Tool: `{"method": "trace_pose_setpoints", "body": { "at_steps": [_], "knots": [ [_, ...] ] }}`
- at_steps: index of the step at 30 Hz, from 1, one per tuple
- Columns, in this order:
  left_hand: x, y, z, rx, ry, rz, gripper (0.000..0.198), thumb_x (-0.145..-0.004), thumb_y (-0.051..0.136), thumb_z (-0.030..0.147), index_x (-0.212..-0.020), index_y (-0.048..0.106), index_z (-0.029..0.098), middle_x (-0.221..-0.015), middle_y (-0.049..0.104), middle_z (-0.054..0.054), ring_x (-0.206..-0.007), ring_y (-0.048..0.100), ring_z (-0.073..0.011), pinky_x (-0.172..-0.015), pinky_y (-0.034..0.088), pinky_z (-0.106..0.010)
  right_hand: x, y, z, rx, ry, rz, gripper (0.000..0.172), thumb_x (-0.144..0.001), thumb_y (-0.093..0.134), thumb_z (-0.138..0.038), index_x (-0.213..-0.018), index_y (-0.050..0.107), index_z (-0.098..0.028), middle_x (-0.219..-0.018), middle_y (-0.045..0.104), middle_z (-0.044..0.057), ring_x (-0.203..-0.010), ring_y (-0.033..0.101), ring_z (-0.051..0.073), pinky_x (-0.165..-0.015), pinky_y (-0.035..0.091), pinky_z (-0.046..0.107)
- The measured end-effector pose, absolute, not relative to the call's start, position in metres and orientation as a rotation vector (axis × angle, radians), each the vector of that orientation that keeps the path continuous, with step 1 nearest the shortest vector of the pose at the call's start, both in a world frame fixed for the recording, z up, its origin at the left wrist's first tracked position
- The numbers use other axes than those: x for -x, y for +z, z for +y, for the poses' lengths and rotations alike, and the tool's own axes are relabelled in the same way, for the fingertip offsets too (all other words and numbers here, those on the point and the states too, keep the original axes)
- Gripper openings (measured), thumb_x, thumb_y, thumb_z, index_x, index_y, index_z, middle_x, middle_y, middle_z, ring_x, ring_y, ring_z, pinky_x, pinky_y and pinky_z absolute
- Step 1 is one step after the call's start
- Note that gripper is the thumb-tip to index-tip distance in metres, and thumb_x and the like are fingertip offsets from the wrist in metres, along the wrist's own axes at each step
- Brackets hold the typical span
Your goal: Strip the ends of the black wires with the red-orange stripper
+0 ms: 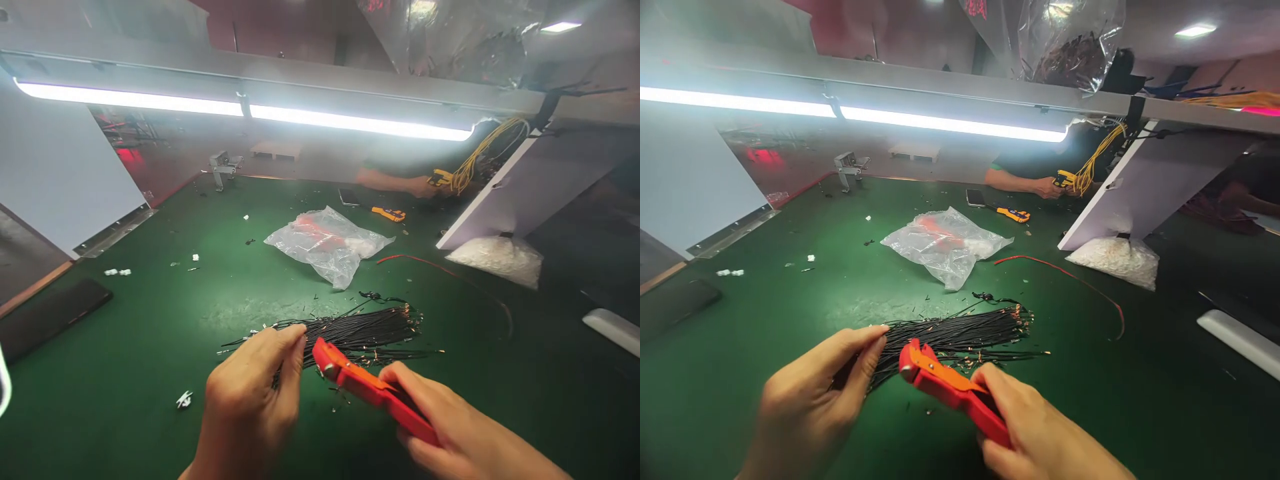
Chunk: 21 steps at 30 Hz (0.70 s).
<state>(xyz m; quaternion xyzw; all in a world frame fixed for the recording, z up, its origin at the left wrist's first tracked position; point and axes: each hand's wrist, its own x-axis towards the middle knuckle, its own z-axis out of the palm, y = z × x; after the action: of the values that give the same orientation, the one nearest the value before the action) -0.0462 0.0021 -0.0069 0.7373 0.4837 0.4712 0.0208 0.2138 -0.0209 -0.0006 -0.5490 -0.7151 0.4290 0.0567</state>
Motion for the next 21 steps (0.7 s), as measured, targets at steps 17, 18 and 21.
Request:
{"method": "trace_pose_setpoints", "body": {
  "at_steps": [17,18,21],
  "knots": [
    [0.052,-0.006,-0.002,-2.624,1.316,1.450,0.033,-0.086,0.062,-0.003,-0.112,0.068,0.018,-0.087,0.066,-0.005,-0.076,0.049,-0.0167,-0.066,0.044,-0.030,-0.211,-0.079,-0.035,0.471,2.326,-0.649,0.055,-0.057,0.075,-0.021,-0.110,0.069,-0.008,-0.084,0.074,0.009,-0.069,0.061,0.014,-0.059,0.038,0.019],
    [0.052,-0.006,-0.002,-2.650,1.332,1.455,0.033,-0.086,0.064,-0.002,-0.111,0.068,0.018,-0.088,0.066,-0.005,-0.077,0.049,-0.0168,-0.066,0.043,-0.030,-0.211,-0.079,-0.035,0.448,2.338,-0.596,0.055,-0.057,0.074,-0.021,-0.110,0.069,-0.008,-0.084,0.074,0.010,-0.068,0.061,0.013,-0.058,0.038,0.019],
    [0.050,-0.007,-0.002,-2.696,1.374,1.492,0.030,-0.085,0.067,-0.001,-0.108,0.069,0.019,-0.088,0.066,-0.004,-0.078,0.049,-0.0170,-0.068,0.041,-0.031,-0.211,-0.082,-0.036,0.431,2.361,-0.535,0.055,-0.054,0.074,-0.020,-0.107,0.070,-0.009,-0.085,0.075,0.009,-0.067,0.061,0.013,-0.056,0.036,0.018]
  ]
}}
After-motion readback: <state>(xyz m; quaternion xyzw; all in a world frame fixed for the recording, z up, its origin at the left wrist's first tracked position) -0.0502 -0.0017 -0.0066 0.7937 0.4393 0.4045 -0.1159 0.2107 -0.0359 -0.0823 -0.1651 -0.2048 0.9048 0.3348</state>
